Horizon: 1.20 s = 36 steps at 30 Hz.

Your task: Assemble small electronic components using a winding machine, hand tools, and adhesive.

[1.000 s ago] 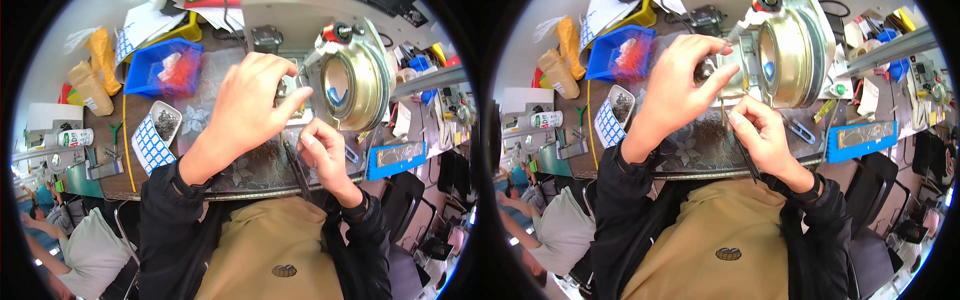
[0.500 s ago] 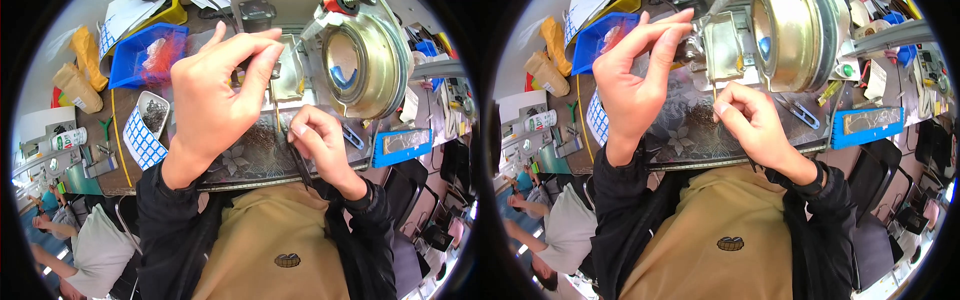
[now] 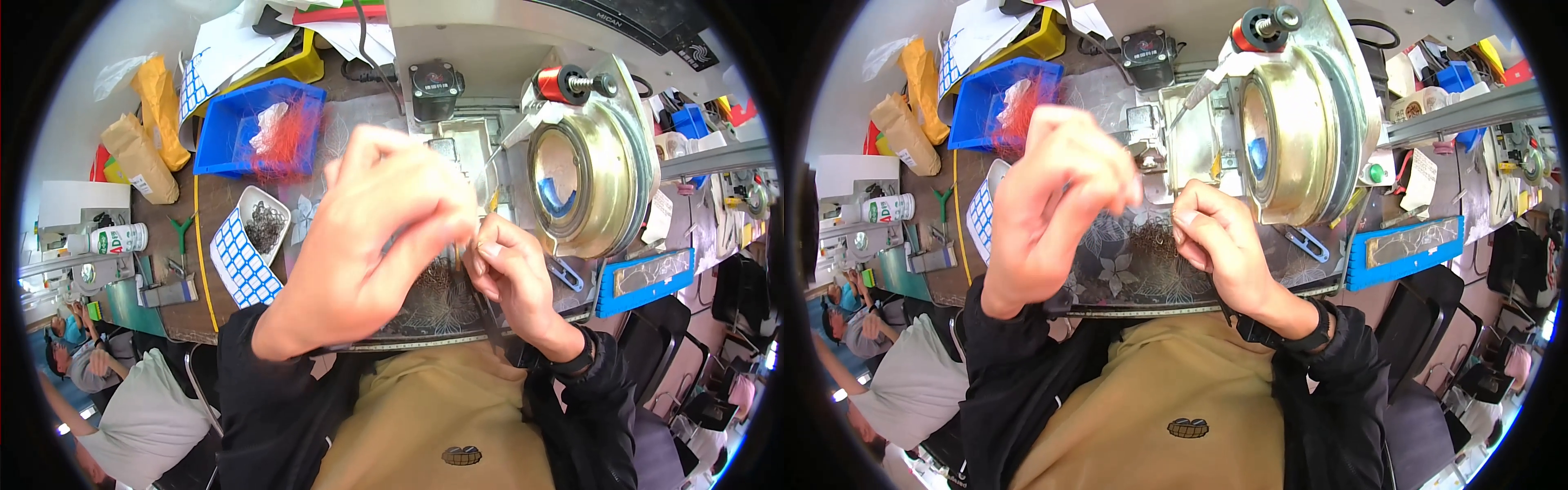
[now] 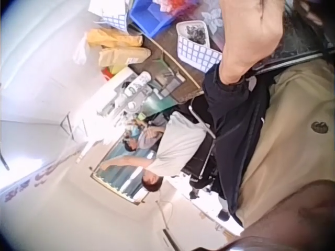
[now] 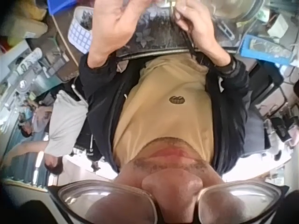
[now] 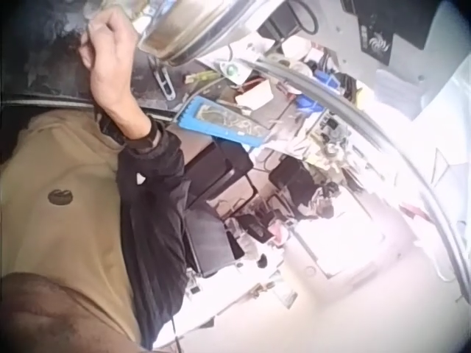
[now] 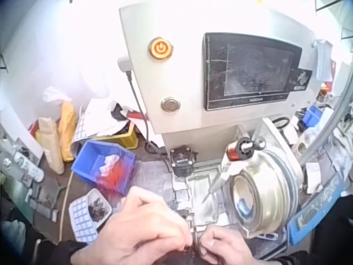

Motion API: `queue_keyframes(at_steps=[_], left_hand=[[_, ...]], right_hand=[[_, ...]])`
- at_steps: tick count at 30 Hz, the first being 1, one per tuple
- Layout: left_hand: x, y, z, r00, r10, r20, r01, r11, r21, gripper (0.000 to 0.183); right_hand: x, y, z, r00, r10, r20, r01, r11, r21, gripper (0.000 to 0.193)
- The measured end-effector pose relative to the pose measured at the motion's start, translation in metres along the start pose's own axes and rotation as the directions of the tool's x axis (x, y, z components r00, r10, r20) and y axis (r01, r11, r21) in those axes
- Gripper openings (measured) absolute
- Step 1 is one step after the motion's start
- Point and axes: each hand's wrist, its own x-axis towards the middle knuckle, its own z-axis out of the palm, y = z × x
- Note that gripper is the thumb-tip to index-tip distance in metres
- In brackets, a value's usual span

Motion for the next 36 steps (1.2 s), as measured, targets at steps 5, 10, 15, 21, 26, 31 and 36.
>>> queue_keyframes(at_steps=[5, 10, 15, 21, 26, 31, 36], left_hand=[[-0.023, -0.027, 0.006, 0.988, 0.016, -0.151, -0.044, 0.982, -0.185, 0.016], [-0.031, -0.051, 0.022, 0.908, -0.208, -0.365, 0.006, 0.875, -0.484, 0.025], [-0.03, -0.065, 0.038, 0.893, -0.269, -0.361, -0.019, 0.778, -0.628, 0.025], [-0.026, -0.071, 0.043, 0.883, -0.25, -0.398, -0.073, 0.764, -0.641, 0.026], [-0.022, -0.072, 0.046, 0.872, -0.28, -0.402, -0.063, 0.75, -0.659, 0.025], [-0.02, -0.067, 0.057, 0.83, -0.402, -0.386, -0.012, 0.68, -0.733, 0.023], [-0.018, -0.067, 0.067, 0.782, -0.507, -0.361, 0.024, 0.603, -0.797, 0.023]], right_hand=[[0.012, -0.012, 0.02, 0.984, -0.161, -0.074, 0.151, 0.98, -0.125, 0.017], [0.035, -0.005, 0.014, 0.926, -0.366, -0.092, 0.332, 0.906, -0.262, 0.017], [0.04, -0.004, 0.02, 0.899, -0.401, -0.174, 0.337, 0.89, -0.308, 0.019], [0.042, -0.004, 0.02, 0.88, -0.436, -0.187, 0.357, 0.869, -0.344, 0.019], [0.041, -0.005, 0.019, 0.888, -0.431, -0.162, 0.34, 0.85, -0.402, 0.019], [0.04, -0.006, 0.02, 0.885, -0.44, -0.151, 0.335, 0.828, -0.45, 0.02], [0.04, -0.004, 0.016, 0.89, -0.436, -0.137, 0.307, 0.792, -0.527, 0.021]])
